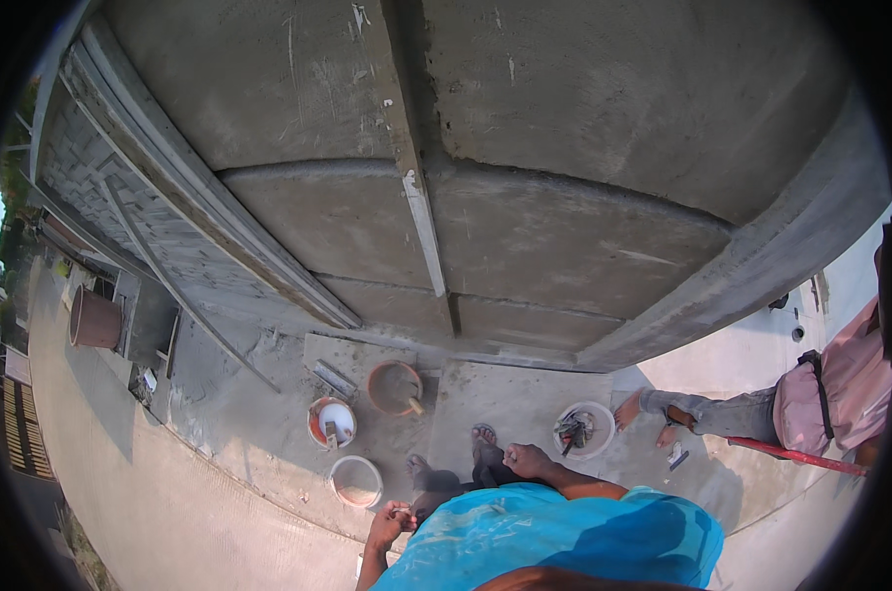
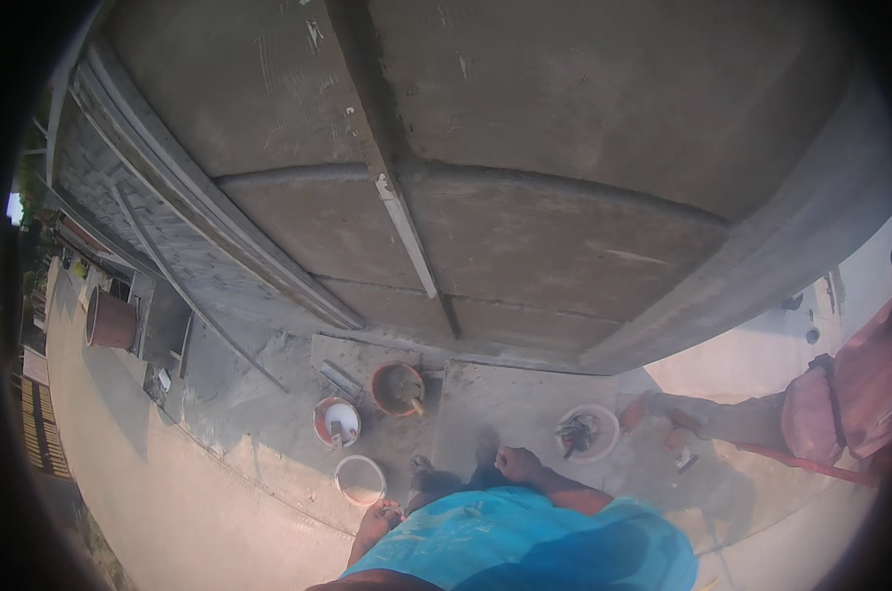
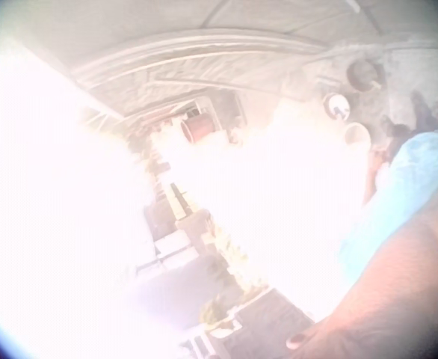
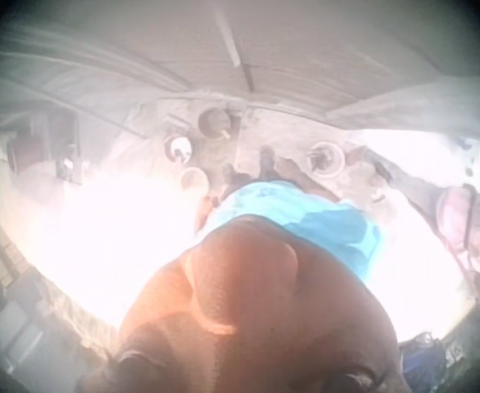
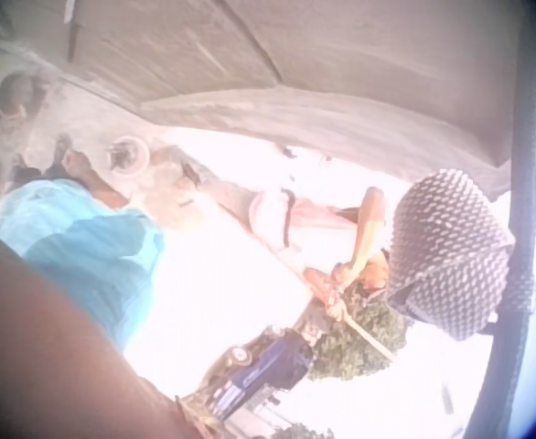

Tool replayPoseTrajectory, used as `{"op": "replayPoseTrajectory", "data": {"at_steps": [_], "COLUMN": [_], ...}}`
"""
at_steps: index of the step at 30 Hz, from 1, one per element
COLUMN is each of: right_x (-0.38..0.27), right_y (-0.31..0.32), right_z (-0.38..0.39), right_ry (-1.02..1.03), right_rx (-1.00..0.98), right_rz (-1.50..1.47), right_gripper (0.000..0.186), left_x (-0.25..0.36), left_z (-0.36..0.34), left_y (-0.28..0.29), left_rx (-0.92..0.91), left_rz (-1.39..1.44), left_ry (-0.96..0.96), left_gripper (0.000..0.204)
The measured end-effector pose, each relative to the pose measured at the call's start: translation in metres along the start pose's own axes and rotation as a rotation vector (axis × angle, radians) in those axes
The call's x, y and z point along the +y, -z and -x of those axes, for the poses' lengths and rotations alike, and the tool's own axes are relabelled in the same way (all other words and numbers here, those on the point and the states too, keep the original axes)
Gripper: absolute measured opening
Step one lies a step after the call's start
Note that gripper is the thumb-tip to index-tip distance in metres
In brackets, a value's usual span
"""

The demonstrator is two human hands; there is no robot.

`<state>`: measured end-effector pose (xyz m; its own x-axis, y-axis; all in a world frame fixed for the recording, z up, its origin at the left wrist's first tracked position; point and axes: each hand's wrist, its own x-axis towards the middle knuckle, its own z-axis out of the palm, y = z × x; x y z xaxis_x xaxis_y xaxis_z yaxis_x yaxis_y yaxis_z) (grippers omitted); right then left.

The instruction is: The person scoops cement from a bucket with a trowel and applies it to a concrete ceiling surface, smoothing it with the trowel. The person repeatedly scoops and spreads cement across the ceiling area.

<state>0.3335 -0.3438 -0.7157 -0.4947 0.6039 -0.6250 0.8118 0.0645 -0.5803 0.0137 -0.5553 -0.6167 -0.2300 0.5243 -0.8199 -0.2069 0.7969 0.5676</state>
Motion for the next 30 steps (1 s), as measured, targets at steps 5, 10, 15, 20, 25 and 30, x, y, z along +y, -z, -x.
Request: {"op": "replayPoseTrajectory", "data": {"at_steps": [5, 10, 15, 20, 25, 30], "right_x": [0.013, 0.032, 0.03, -0.006, 0.005, 0.014], "right_y": [-0.005, -0.041, -0.052, -0.031, -0.04, -0.01], "right_z": [-0.009, -0.028, -0.027, -0.013, -0.032, -0.047], "right_ry": [-0.02, 0.056, 0.105, -0.011, -0.037, -0.058], "right_rx": [0.029, 0.155, 0.107, 0.065, 0.336, 0.365], "right_rz": [-0.117, -0.116, -0.06, -0.015, -0.176, -0.066], "right_gripper": [0.028, 0.029, 0.026, 0.03, 0.035, 0.031], "left_x": [0.009, 0.032, 0.028, 0.03, 0.028, 0.034], "left_z": [-0.013, -0.004, -0.005, 0.002, -0.009, -0.043], "left_y": [0.01, 0.008, 0.004, 0.008, 0.025, 0.017], "left_rx": [0.256, 0.261, 0.085, 0.088, 0.193, 0.31], "left_rz": [-0.357, -0.684, -0.716, -0.807, -0.696, -0.079], "left_ry": [-0.073, -0.065, -0.001, -0.02, -0.031, -0.077], "left_gripper": [0.015, 0.042, 0.039, 0.035, 0.033, 0.028]}}
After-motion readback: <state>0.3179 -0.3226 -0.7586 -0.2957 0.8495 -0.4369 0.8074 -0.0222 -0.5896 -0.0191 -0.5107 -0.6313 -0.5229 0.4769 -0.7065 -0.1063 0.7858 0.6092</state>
